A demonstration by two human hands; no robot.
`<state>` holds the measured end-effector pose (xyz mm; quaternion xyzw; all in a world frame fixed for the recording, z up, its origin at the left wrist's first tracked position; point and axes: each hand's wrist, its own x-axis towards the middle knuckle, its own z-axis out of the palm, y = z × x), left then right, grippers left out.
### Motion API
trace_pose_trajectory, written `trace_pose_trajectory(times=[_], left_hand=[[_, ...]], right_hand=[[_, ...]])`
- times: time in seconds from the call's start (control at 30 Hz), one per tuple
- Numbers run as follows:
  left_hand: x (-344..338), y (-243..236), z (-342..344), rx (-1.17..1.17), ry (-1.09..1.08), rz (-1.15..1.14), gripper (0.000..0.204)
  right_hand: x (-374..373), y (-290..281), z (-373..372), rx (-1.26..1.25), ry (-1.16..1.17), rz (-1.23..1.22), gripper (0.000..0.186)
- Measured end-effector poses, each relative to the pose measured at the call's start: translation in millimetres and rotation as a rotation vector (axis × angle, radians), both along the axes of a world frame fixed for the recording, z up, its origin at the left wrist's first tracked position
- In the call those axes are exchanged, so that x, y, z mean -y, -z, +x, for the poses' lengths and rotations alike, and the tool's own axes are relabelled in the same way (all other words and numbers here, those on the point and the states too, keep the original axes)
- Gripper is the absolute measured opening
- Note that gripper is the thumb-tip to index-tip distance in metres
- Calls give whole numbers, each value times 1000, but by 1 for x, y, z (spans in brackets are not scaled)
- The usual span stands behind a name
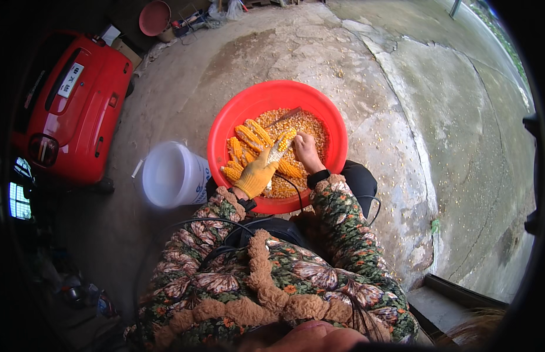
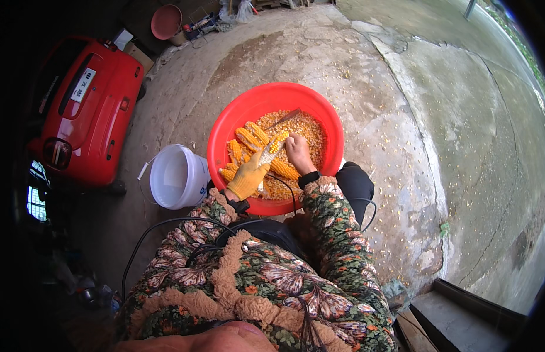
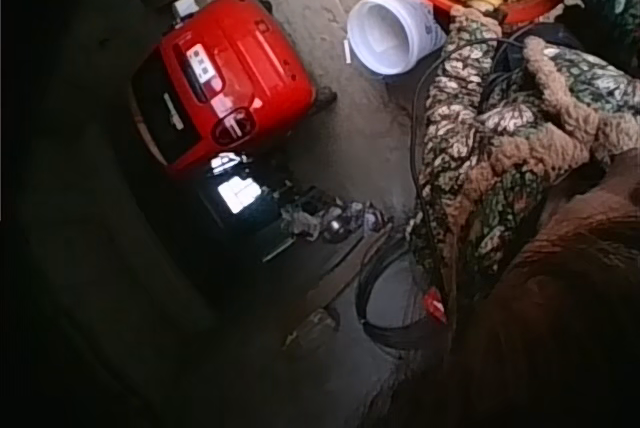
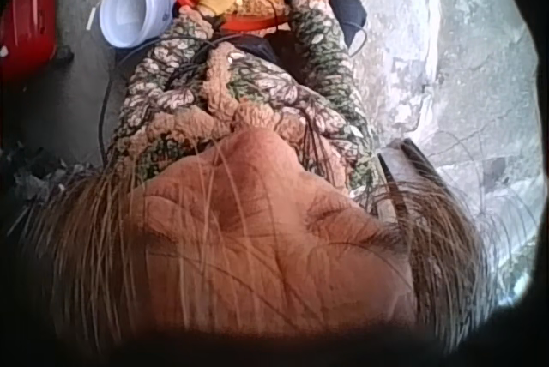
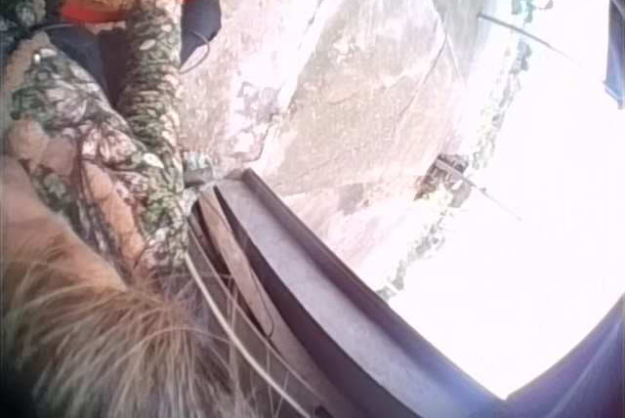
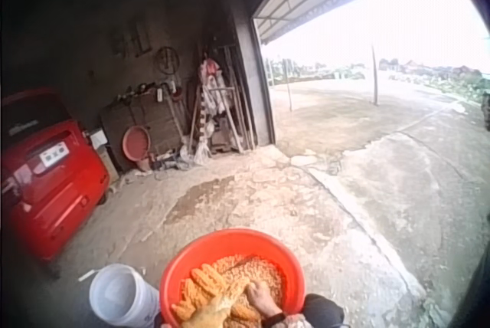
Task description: The person sits with a red basin on their lap and removes kernels from corn cobs by hand, dropping the kernels into the basin. They handle multiple cobs one at a time, rotating them to remove kernels and placing the stripped cobs back into the basin.
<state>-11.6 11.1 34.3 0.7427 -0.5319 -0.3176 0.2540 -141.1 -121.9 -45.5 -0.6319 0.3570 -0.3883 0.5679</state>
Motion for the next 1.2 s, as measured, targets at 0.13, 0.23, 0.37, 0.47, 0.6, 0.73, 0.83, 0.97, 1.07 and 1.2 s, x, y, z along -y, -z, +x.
trace_pose_trajectory(times=[0.13,0.23,0.37,0.47,0.6,0.73,0.83,0.97,1.07,1.2], left_hand=[[0,-5,2,146,61,-42,55],[-2,-6,5,283,126,-26,57],[-4,-4,8,361,158,-105,56],[-5,-4,8,364,177,-138,54],[-7,-6,6,336,184,-100,52],[-7,-9,6,394,205,-95,51],[-7,-10,8,434,222,-90,51],[-7,-11,12,498,261,-91,49],[-6,-10,16,395,228,-121,51],[-2,-5,20,256,136,-108,48]], right_hand=[[-3,-15,-13,265,-141,430,36],[-1,-25,-17,203,-152,506,39],[6,-25,-20,139,-227,504,40],[6,-20,-18,29,-186,488,39],[8,-9,-13,-130,-107,430,43],[11,6,-9,-200,-61,343,46],[12,11,-6,-260,-43,179,46],[7,2,-8,-147,-64,350,36],[3,-11,-10,-73,-40,473,28],[2,-23,-11,105,-77,607,22]])
